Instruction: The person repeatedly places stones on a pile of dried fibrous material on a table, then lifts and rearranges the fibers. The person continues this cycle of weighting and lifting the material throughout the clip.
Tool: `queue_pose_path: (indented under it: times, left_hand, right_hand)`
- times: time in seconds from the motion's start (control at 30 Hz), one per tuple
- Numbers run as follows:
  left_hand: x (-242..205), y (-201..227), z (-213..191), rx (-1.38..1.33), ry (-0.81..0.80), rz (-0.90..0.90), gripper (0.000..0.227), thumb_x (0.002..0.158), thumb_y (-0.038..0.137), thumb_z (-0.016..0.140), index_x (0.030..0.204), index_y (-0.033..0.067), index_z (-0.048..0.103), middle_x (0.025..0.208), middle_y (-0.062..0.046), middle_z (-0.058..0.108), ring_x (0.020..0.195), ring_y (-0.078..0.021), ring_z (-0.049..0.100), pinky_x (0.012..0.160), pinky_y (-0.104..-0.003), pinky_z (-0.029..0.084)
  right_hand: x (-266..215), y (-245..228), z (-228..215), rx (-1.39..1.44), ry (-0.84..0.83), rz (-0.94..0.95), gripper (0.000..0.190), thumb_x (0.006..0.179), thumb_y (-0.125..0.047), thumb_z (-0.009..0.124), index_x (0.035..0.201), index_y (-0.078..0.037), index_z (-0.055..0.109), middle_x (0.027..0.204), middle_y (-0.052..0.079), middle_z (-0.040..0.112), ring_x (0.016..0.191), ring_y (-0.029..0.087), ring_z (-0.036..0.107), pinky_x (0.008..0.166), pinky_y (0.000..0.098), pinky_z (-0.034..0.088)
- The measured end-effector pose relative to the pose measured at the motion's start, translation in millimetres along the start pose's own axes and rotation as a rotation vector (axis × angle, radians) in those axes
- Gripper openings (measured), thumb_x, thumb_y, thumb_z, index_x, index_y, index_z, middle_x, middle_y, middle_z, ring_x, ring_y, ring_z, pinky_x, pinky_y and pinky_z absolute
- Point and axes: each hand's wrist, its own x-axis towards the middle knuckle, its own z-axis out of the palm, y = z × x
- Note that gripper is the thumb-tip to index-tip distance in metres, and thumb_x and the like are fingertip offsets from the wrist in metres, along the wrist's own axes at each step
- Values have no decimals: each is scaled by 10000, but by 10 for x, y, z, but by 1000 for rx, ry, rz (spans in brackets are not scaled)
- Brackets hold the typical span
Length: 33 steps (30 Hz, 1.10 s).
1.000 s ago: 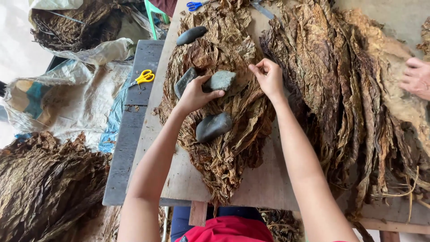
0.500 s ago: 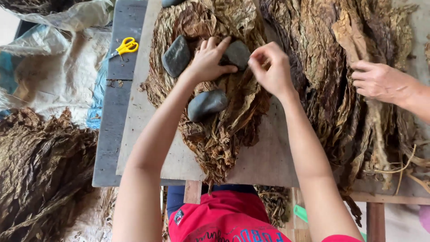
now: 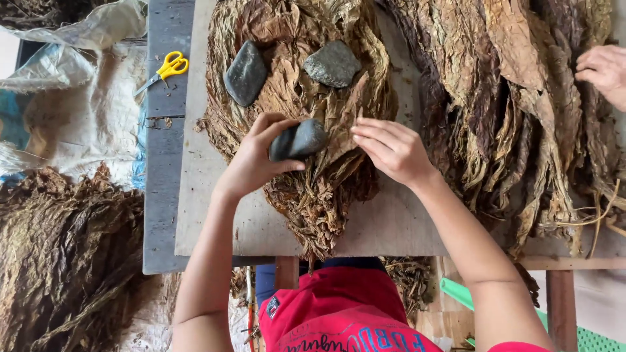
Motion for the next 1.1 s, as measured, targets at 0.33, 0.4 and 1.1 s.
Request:
queue_pose_path:
  times: [0.33,0.4,1.1]
  left_hand:
    - [-187,-273,357,427,153,54,636,1188,496,668,1682,102,600,1535,-142,731,1443,-353,685,1055,-573,601]
    - [-134,-251,331,293,173,-9,586,1212,488,623,1657,106,616,1485,-139,765,1407,-361,713,1041,-596,598]
    - [418,248,78,461,-180,138,738,1088,734,606,1661,270,651,1548,-125,655,1490,-410,598,1167,-628,532]
  right_hand:
    - [-46,-329,-101,-78,-329,186,256,1164,-92,659,1392,-160,755,1416,94,824,1363,337,782,1098,535,645]
    - [134,-485,-198,-60,-405,262,440,1186,-92,591,1591,-220,704,1415,101,803,1362,358,773,1103,579,630]
    - [217,132,-349,174,-124,343,390,872,-255,684,1155,-257,952,1079,-23,920,1113,271,872,980,434,693]
